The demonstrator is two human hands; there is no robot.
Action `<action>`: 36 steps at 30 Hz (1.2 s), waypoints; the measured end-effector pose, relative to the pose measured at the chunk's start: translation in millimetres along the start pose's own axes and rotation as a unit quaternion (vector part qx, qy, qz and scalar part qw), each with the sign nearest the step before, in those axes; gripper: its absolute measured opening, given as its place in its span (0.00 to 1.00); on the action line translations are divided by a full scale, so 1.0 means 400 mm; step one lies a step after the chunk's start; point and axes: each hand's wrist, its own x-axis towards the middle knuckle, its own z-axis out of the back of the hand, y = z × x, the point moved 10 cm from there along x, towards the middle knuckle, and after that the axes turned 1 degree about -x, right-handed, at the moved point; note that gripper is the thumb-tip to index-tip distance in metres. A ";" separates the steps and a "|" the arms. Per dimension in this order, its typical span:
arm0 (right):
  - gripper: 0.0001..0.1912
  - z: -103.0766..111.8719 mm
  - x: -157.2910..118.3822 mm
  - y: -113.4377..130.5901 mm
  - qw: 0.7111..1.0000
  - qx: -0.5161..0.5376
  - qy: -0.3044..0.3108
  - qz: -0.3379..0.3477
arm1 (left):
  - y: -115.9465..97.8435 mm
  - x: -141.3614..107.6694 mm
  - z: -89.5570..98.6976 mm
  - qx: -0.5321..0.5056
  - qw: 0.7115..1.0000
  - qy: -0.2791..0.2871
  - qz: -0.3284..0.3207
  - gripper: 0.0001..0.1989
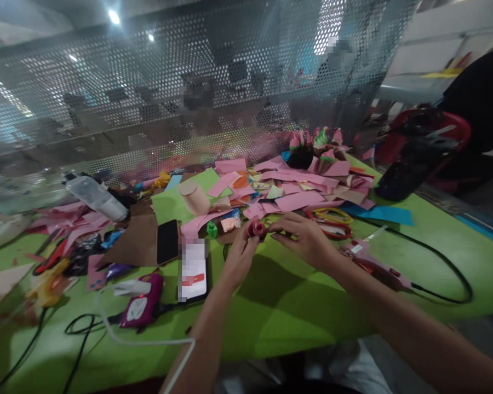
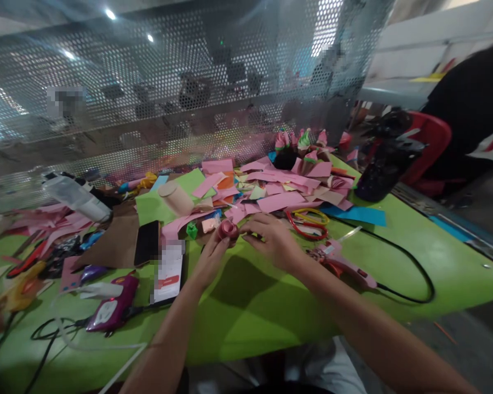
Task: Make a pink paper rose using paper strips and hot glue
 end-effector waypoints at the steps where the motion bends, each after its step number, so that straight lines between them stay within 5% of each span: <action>1: 0.08 -0.002 0.000 0.001 1.000 -0.004 0.002 0.003 | -0.001 -0.001 0.001 0.003 1.000 -0.001 0.002 0.25; 16: 0.06 0.012 -0.009 -0.010 0.999 0.006 -0.039 -0.026 | 0.036 -0.011 0.007 -0.112 0.989 -0.031 0.092 0.29; 23: 0.08 -0.022 -0.018 0.016 1.000 0.013 -0.020 0.000 | 0.017 0.001 -0.016 -0.060 0.997 0.005 0.038 0.27; 36: 0.10 -0.036 -0.022 0.026 0.991 -0.132 0.000 0.032 | -0.025 0.000 -0.031 0.046 0.998 0.028 -0.030 0.22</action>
